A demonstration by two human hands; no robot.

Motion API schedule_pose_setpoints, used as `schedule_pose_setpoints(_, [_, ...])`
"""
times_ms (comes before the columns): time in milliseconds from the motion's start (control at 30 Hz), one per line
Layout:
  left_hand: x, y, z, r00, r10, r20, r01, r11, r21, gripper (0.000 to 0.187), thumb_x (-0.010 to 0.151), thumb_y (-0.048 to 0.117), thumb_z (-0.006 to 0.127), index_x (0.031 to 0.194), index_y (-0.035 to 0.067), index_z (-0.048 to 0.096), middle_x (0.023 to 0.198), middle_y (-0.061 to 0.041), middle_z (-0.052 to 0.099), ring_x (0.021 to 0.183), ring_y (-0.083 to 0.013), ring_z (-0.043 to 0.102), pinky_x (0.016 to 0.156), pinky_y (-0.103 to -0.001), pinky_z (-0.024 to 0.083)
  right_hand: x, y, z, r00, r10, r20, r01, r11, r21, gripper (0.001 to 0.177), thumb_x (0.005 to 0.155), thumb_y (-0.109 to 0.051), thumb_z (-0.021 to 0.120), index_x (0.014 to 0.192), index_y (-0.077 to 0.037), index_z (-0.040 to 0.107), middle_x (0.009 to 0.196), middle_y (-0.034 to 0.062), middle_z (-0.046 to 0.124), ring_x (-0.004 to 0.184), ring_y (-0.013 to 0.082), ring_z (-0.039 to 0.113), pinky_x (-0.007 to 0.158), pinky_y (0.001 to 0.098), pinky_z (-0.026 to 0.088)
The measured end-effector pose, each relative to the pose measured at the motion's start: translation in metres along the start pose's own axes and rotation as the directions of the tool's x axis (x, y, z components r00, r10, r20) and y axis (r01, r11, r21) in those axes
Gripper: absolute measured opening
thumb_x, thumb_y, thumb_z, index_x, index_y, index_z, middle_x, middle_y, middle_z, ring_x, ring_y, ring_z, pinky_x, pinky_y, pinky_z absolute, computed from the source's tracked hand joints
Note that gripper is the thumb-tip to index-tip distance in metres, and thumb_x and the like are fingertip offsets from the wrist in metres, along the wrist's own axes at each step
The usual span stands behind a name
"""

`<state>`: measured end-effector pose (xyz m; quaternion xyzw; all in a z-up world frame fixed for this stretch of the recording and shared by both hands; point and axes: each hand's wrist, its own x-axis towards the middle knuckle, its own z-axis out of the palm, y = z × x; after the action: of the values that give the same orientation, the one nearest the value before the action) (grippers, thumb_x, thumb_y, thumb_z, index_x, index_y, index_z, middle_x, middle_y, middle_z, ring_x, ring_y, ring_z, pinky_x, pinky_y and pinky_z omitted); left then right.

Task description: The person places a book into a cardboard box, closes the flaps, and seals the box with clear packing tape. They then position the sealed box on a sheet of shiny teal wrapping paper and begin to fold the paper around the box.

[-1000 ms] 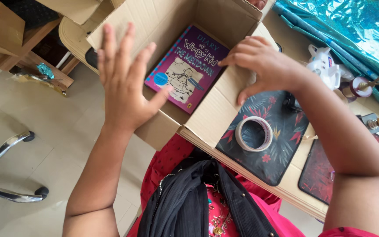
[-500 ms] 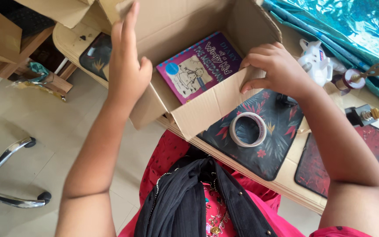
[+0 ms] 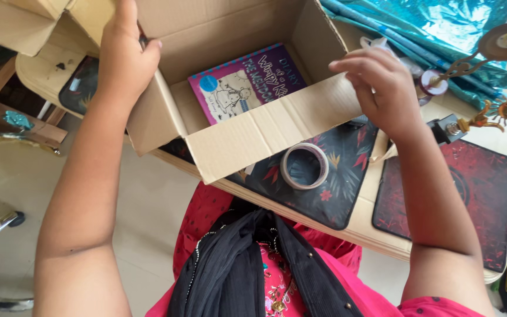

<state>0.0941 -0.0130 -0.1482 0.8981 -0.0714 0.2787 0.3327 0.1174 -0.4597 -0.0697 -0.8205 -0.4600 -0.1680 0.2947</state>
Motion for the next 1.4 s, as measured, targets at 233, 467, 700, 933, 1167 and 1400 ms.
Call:
schedule_pose_setpoints(233, [0.010, -0.013, 0.005, 0.997, 0.044, 0.059, -0.024, 0.948, -0.317, 0.056, 0.099, -0.015, 0.066, 0.148, 0.002, 0.044, 0.122, -0.017, 0.075, 0.113, -0.0258, 0.078, 0.095, -0.035, 0.060, -0.015, 0.027, 0.002, 0.941, 0.338, -0.023, -0.327, 0.925, 0.194, 0.083, 0.087, -0.022, 0.093, 0.145, -0.006, 0.036, 0.127, 0.0144, 0.063, 0.103, 0.0196, 0.070, 0.080, 0.0312, 0.059])
schedule_pose_setpoints(467, [0.025, -0.005, 0.015, 0.983, 0.150, 0.107, -0.049, 0.771, -0.636, 0.076, 0.096, -0.025, 0.056, 0.160, 0.006, 0.032, 0.140, -0.016, 0.068, 0.131, -0.0229, 0.068, 0.110, -0.034, 0.055, -0.006, 0.017, -0.003, 0.858, 0.511, 0.056, -0.511, 0.859, -0.013, 0.065, 0.085, -0.025, 0.089, 0.139, -0.007, 0.057, 0.100, 0.0161, 0.076, 0.074, 0.0176, 0.071, 0.067, 0.0325, 0.055])
schedule_pose_setpoints(700, [0.054, 0.005, 0.039, 0.958, 0.212, 0.194, -0.007, 0.691, -0.722, 0.070, 0.095, -0.024, 0.057, 0.155, 0.007, 0.038, 0.142, -0.015, 0.065, 0.135, -0.0224, 0.064, 0.113, -0.034, 0.051, -0.027, 0.018, -0.013, 0.767, 0.638, -0.069, -0.594, 0.746, 0.300, 0.037, 0.102, -0.010, 0.063, 0.138, -0.002, 0.057, 0.103, 0.0105, 0.069, 0.080, 0.0177, 0.071, 0.062, 0.0287, 0.058])
schedule_pose_setpoints(933, [0.096, -0.011, 0.080, 0.919, 0.268, 0.290, 0.042, 0.664, -0.747, 0.052, 0.094, -0.020, 0.060, 0.141, 0.001, 0.054, 0.138, -0.010, 0.067, 0.130, -0.0196, 0.065, 0.112, -0.033, 0.051, -0.069, 0.015, -0.014, 0.715, 0.689, -0.120, -0.507, 0.629, 0.589, 0.051, 0.101, -0.004, 0.061, 0.148, -0.005, 0.039, 0.127, 0.0120, 0.060, 0.105, 0.0235, 0.072, 0.071, 0.0352, 0.064])
schedule_pose_setpoints(1167, [0.120, -0.015, 0.107, 0.888, 0.259, 0.380, 0.093, 0.708, -0.700, 0.031, 0.098, -0.013, 0.062, 0.127, -0.001, 0.065, 0.128, -0.007, 0.071, 0.120, -0.0162, 0.066, 0.107, -0.031, 0.050, -0.086, -0.005, -0.014, 0.689, 0.700, -0.189, -0.480, 0.636, 0.604, 0.063, 0.103, 0.002, 0.057, 0.159, -0.010, 0.030, 0.142, 0.0176, 0.056, 0.118, 0.0282, 0.072, 0.076, 0.0380, 0.063])
schedule_pose_setpoints(1400, [0.127, -0.019, 0.118, 0.868, 0.320, 0.380, 0.116, 0.613, -0.781, 0.035, 0.095, -0.013, 0.062, 0.128, 0.000, 0.062, 0.129, -0.006, 0.070, 0.122, -0.0154, 0.065, 0.109, -0.030, 0.049, -0.086, -0.035, -0.016, 0.662, 0.716, -0.222, -0.426, 0.603, 0.675, 0.086, 0.095, 0.007, 0.056, 0.165, -0.020, 0.015, 0.157, 0.0190, 0.044, 0.121, 0.0283, 0.070, 0.079, 0.0382, 0.063])
